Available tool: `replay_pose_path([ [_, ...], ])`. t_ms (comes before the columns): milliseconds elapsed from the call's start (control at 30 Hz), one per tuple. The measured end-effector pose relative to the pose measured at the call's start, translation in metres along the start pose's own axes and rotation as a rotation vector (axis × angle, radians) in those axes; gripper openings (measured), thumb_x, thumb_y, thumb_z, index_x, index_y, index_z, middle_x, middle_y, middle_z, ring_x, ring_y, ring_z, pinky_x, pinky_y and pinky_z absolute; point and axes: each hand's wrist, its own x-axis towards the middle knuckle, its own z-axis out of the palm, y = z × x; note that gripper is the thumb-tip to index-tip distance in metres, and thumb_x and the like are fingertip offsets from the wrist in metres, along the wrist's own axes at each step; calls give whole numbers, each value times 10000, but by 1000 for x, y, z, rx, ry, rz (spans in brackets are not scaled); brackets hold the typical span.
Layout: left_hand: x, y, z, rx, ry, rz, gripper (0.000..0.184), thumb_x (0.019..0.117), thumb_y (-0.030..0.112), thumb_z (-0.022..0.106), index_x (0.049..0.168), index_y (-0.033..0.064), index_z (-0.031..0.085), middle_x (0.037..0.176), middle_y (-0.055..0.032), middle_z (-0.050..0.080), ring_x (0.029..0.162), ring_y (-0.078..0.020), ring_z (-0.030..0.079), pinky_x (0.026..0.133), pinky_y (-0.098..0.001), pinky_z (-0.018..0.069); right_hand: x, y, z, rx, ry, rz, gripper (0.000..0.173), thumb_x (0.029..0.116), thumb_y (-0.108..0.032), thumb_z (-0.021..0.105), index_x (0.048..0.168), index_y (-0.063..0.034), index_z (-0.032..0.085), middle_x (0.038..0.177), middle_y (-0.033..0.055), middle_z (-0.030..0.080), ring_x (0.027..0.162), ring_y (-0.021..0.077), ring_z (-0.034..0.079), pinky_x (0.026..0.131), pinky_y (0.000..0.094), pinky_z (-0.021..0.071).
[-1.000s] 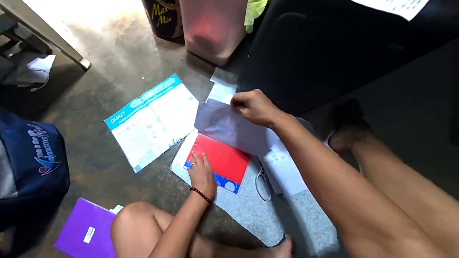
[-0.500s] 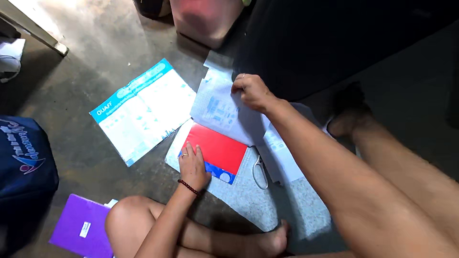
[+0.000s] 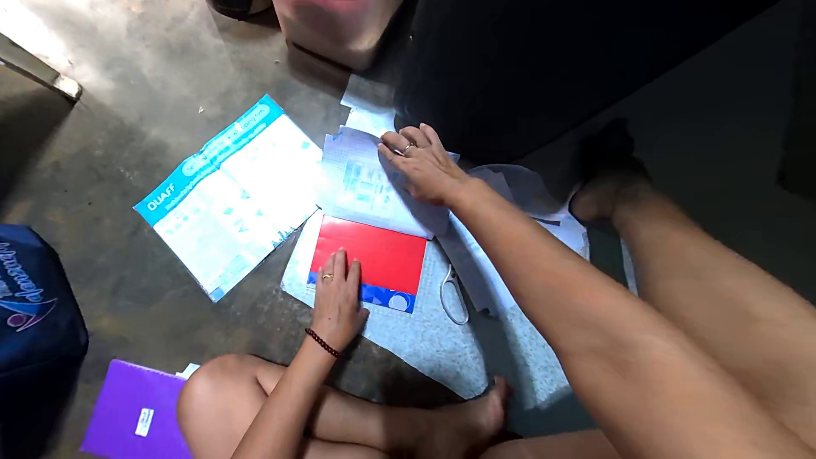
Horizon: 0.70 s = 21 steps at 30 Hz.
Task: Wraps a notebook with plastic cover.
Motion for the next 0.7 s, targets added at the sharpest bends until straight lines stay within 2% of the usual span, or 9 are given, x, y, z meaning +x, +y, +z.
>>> replay_pose_path([
  [67,2,-7,6,-51,12,120,821,769,179,864,1495,46,504,1624,-267,312,1523,-442,262,1220,-589,233,-8,2,11,-8,104,-13,762,791,106,726,1505,-30,497,1637,197,341,1503,485,271,1189,698,144],
  [133,3,-13,9,-102,67,160,778,768,264,874,1455,76,560,1617,-258,335,1521,-452,262,1201,-636,236,-16,3,19,18,216,-7,611,847,60,685,1439,-48,578,1623,223,354,1499,489,287,1182,702,172],
  [200,5,-22,13,-201,280,106,694,753,387,864,1329,56,663,1535,-290,436,1458,-482,362,1156,-652,318,-27,4,22,97,290,68,510,852,29,694,1356,-24,635,1561,266,424,1456,501,356,1163,700,232],
  [300,14,-35,2,-301,532,-91,630,764,342,871,1234,-29,675,1444,-337,491,1346,-525,460,1091,-646,394,-47,1,22,269,384,298,403,834,-6,752,1221,53,658,1363,332,541,1306,538,479,1059,679,398],
  [400,19,-30,-5,-237,497,-36,600,782,308,857,1241,-30,671,1436,-329,500,1334,-532,467,1055,-677,400,-65,2,32,373,440,413,446,766,-71,827,1169,50,680,1295,329,572,1234,538,521,1003,687,430],
  [467,17,-15,4,-183,405,127,624,753,344,867,1243,0,689,1410,-319,534,1321,-529,487,1044,-680,411,-73,5,39,417,372,434,492,719,-72,798,1186,28,683,1348,307,544,1277,526,481,1006,701,395],
  [533,14,6,19,-151,295,266,621,745,362,876,1240,32,698,1431,-294,540,1353,-501,481,1096,-658,378,-78,7,41,463,300,443,547,683,-29,776,1218,20,673,1408,313,497,1323,531,437,1035,714,364],
  [600,15,23,37,-136,313,350,552,724,367,879,1128,26,719,1376,-279,587,1312,-483,529,1076,-642,404,-81,8,41,488,271,441,571,657,-3,778,1216,21,665,1408,317,484,1316,531,433,1025,707,367],
  [700,21,45,57,-135,367,325,442,760,314,851,1034,-6,715,1332,-285,614,1288,-475,557,1061,-630,426,-86,4,41,472,237,408,558,636,-8,823,1173,17,677,1389,307,499,1290,535,448,1003,706,380],
])
